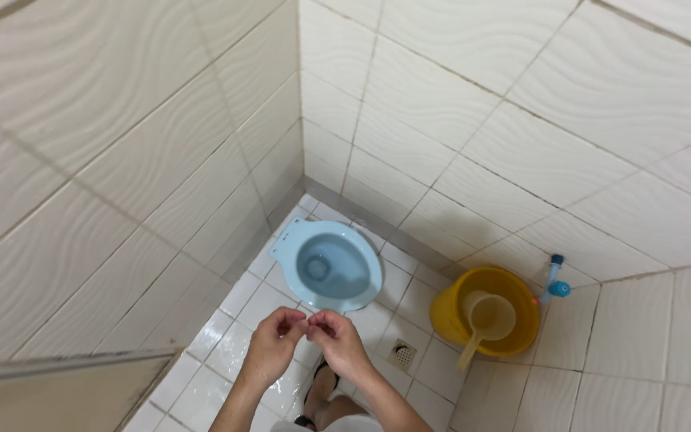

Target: Wipe and rinse wall tiles inside a bathroom.

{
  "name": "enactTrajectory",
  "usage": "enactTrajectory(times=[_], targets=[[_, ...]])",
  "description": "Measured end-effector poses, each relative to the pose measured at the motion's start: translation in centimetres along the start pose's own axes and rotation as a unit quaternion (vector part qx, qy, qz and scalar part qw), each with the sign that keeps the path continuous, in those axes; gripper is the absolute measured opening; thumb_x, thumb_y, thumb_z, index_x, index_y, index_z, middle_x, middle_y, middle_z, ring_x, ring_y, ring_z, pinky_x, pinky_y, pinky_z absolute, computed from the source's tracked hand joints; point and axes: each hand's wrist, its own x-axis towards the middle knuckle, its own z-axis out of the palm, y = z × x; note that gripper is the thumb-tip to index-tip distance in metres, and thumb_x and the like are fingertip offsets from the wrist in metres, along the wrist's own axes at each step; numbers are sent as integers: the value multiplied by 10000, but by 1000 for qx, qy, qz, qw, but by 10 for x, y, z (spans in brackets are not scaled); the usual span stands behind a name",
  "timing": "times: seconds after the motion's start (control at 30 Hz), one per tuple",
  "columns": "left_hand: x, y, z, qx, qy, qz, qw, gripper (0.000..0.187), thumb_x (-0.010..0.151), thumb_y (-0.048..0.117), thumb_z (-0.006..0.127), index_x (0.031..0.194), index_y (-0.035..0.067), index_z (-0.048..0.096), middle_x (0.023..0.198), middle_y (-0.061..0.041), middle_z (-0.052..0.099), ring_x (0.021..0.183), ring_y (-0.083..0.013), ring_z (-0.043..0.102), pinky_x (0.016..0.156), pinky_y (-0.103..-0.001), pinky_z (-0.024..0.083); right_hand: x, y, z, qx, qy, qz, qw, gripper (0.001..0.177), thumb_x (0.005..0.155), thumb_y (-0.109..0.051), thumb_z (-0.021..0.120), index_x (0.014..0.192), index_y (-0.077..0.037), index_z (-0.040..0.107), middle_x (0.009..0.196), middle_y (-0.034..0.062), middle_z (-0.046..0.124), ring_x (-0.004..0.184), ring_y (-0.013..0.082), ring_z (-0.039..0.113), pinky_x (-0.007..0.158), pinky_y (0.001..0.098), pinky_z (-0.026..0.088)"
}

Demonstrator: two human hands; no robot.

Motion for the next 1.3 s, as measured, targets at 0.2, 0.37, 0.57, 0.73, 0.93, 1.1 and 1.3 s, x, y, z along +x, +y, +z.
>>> enactTrajectory(times=[0.2, 0.37, 0.57, 0.73, 0.93, 1.1, 1.3], targets=[[41, 15, 18, 54, -49, -1, 997, 247, 884, 205, 704, 1049, 23, 735, 915, -88, 798, 878, -175, 748, 817, -311, 580, 23, 2, -29, 34, 67, 25, 997, 96, 931, -86, 677, 976, -3, 698, 837, 26, 689, 790, 102, 616, 718, 279, 506], [67, 38, 21, 87, -60, -33, 994, 280, 879, 257, 713, 1047, 36, 746, 926, -81, 803, 889, -176, 753, 839, -317, 574, 41, -11, -39, 40, 72, 32, 996, 137, 939, -147, 704, 957, -12, 693, 868, 17, 706, 830, 83, 639, 761, 268, 527], [100, 37, 28, 128, -86, -21, 988, 287, 887, 273, 724, 1041, 32, 745, 835, -89, 769, 774, -168, 700, 735, -324, 554, 48, -12, -58, 12, 128, 29, 991, 137, 931, -148, 695, 953, -13, 686, 877, 22, 712, 834, 102, 655, 783, 282, 539], [120, 53, 36, 151, -153, -50, 975, 264, 893, 249, 718, 1048, 36, 736, 738, -64, 678, 659, -161, 611, 605, -351, 505, 34, -19, -66, 63, 212, 50, 974, 126, 932, -148, 672, 963, -27, 691, 885, 15, 724, 855, 95, 676, 813, 267, 548], [162, 53, 35, 190, -235, 16, 953, 237, 893, 247, 732, 923, 12, 725, 673, -44, 626, 630, -133, 548, 590, -314, 476, 32, -18, -55, 117, 315, 20, 942, 135, 932, -131, 682, 947, 3, 688, 852, 35, 702, 812, 114, 654, 768, 275, 537], [192, 77, 40, 227, -285, 66, 929, 306, 904, 267, 727, 801, -19, 683, 639, -32, 612, 614, -117, 523, 587, -305, 469, 41, -12, -41, 159, 376, 0, 913, 120, 925, -141, 684, 950, -24, 682, 838, 18, 706, 792, 103, 658, 736, 259, 536], [199, 89, 44, 266, -338, 101, 897, 352, 923, 285, 716, 785, -33, 650, 622, -51, 557, 600, -133, 474, 570, -332, 427, 48, -3, -29, 212, 441, -22, 872, 121, 916, -122, 709, 925, -3, 689, 803, 33, 697, 755, 110, 635, 693, 263, 508]])
